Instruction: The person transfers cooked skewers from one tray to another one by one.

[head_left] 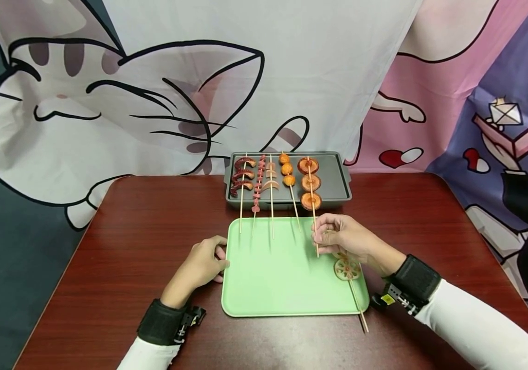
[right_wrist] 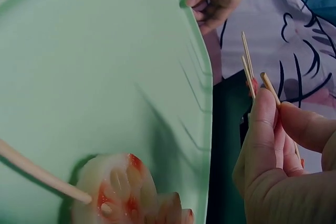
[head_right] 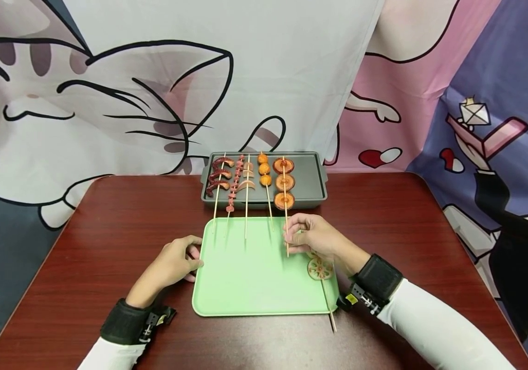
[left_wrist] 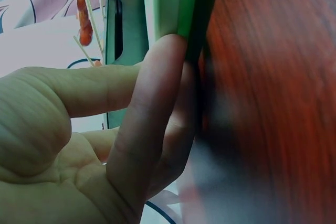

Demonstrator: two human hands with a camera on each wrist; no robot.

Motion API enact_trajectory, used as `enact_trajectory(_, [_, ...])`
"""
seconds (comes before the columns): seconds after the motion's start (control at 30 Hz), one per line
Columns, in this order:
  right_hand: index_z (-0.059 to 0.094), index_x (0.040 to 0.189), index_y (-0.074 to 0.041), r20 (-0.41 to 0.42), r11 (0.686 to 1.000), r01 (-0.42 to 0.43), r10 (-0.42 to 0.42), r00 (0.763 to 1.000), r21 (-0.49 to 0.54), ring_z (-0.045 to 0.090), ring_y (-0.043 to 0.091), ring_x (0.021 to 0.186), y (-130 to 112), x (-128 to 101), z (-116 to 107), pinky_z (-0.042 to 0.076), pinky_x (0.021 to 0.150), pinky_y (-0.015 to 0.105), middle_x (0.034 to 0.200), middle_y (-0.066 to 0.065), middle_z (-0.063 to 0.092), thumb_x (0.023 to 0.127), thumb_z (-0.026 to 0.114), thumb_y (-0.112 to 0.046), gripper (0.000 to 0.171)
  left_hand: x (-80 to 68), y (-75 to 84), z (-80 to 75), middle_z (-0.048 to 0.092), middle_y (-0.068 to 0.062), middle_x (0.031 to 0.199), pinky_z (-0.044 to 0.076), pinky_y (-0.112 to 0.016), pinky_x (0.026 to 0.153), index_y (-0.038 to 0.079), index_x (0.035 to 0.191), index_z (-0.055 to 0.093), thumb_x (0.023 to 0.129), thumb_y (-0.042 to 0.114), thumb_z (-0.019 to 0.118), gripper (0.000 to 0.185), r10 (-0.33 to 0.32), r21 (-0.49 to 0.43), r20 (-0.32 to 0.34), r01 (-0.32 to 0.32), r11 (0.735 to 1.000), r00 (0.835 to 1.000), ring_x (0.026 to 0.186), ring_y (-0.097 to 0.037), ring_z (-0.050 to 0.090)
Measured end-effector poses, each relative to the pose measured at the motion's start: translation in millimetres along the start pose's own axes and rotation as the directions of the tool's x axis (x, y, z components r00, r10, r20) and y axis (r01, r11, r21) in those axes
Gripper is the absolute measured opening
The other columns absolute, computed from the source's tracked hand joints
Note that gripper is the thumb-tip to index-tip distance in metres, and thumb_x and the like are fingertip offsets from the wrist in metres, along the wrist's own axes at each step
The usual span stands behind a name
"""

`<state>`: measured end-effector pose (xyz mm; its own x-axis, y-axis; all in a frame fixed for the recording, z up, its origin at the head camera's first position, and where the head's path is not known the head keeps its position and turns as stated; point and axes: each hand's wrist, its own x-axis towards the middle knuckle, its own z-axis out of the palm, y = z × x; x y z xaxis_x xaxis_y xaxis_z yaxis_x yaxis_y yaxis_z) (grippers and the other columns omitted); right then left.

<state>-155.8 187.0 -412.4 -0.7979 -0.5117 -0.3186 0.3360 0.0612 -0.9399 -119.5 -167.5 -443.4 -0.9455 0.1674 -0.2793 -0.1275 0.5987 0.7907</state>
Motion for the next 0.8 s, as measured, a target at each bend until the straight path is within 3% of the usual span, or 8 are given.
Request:
enact_trajectory(0.53, [0.053, 0.109, 0.01, 0.012, 0.989, -0.034, 0.036, 0.999, -0.147, 0.071, 0.025, 0.087, 7, -25, 9, 0.067, 0.079, 0.037, 0.093, 0.007, 0.061, 0.098, 0.066, -0.001, 0.021, 0.6, 0.4, -0.3, 0.058, -0.014, 0.09, 0.063, -0.033, 0.051, -0.007, 0.136, 0.057, 0.09, -0.008, 0.069, 0.048, -0.007, -0.003, 0.003, 0.007, 1.0, 1.0, 0.057, -0.021, 0.063])
enact_trajectory(0.8, [0.055, 0.104, 0.007, 0.001, 0.981, -0.032, 0.033, 0.999, -0.189, 0.074, 0.023, 0.081, 9, -35, 10, 0.067, 0.076, 0.036, 0.09, 0.006, 0.062, 0.096, 0.066, 0.003, 0.014, 0.4, 0.6, -0.1, 0.058, -0.013, 0.09, 0.063, -0.033, 0.052, -0.007, 0.137, 0.057, 0.09, -0.007, 0.07, 0.049, -0.012, 0.004, 0.002, 0.012, 1.0, 1.0, 0.057, -0.021, 0.063])
